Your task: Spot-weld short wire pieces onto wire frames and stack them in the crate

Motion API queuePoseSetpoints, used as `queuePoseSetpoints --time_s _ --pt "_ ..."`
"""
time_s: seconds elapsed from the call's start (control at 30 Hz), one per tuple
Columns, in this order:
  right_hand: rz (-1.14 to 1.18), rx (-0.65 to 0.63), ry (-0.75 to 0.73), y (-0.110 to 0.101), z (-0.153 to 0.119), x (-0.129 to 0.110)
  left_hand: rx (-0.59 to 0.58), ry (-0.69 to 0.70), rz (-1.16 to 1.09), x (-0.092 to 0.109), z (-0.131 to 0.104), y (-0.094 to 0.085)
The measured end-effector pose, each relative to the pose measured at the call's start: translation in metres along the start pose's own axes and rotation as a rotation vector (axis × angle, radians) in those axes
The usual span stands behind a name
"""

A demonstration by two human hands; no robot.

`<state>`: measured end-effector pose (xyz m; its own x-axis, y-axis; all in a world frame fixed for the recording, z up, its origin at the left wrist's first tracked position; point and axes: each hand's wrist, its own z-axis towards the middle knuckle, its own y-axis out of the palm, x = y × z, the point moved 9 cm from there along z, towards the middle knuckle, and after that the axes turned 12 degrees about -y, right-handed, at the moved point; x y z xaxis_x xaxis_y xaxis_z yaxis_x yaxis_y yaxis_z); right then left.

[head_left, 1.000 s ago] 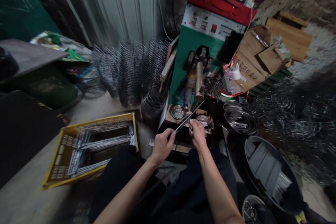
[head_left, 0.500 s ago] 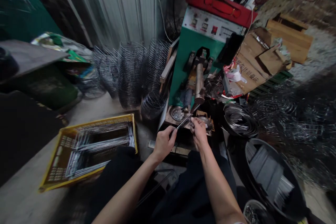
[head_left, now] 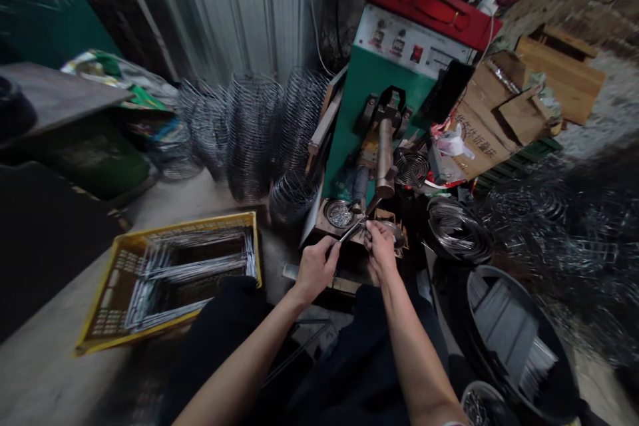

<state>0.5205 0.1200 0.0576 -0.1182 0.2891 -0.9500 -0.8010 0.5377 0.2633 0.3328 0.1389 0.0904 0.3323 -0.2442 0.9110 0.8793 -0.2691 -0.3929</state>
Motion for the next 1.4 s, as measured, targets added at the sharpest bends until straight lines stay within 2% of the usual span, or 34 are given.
queuePoseSetpoints --time_s 0.4,0.6,0.73,0.87,1.0,1.2,1.3,1.4 --pt "-0.005 0.023 0.035 -0.004 0.000 0.006 -0.018 -0.014 -0.010 0.001 0.004 -0.001" --pt "-0.057 0.019 -0.010 -0.004 0.001 0.001 -0.039 0.035 -0.016 -0.001 0.008 -0.003" --pt "-0.104 0.067 -0.062 -0.007 0.000 0.001 -0.070 0.039 -0.045 -0.006 0.017 -0.003" --pt "-0.104 0.106 -0.071 -0.012 0.004 -0.003 -0.078 0.082 -0.033 -0.001 0.029 0.002" --pt "-0.095 0.087 -0.072 -0.014 0.014 -0.010 -0.058 0.113 -0.019 0.005 0.043 0.007" --pt "-0.091 0.036 -0.050 -0.017 0.025 -0.004 -0.074 0.114 -0.005 0.006 0.049 0.011" --pt "-0.102 0.040 -0.008 -0.025 0.018 0.000 -0.092 0.114 0.007 0.005 0.050 0.013" --pt "-0.191 -0.008 0.059 -0.036 -0.010 0.004 -0.072 0.125 0.040 0.006 0.052 0.012"
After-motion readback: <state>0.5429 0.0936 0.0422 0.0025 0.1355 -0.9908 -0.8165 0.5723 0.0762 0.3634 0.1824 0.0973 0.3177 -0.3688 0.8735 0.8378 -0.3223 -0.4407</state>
